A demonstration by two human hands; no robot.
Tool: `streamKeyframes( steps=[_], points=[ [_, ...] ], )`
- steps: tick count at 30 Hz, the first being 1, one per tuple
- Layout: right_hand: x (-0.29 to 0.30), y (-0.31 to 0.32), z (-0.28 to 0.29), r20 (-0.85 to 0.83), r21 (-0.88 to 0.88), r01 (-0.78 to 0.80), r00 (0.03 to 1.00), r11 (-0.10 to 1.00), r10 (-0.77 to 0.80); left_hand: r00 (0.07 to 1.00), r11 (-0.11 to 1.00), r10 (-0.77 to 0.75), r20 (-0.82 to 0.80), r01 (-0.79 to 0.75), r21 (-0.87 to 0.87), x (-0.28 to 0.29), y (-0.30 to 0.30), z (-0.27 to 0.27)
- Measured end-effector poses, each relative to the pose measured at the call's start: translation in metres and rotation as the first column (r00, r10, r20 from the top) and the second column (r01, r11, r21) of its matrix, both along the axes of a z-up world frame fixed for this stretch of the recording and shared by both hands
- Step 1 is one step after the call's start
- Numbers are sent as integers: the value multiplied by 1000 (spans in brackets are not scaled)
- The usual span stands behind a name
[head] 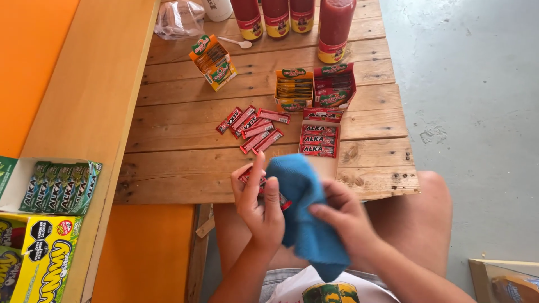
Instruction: Organizing small product packets by wiping them with a cloth and placing them into a cardboard display box on a wooden counter.
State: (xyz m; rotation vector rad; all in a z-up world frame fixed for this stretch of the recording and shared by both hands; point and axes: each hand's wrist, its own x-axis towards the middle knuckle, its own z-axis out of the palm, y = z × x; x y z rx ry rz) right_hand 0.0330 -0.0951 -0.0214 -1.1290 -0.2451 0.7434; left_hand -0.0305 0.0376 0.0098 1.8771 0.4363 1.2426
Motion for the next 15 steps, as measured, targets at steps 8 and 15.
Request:
streamKeyframes(
  steps=[8, 15],
  points=[
    [156, -57, -24, 375, 159, 651, 655, 742, -656, 931, 971, -238, -278, 218, -100, 48, 17, -39],
    [211, -55, -129, 657, -58, 587, 632, 807, -412, 850, 971, -211, -482, 238, -5, 95, 13, -102]
  ],
)
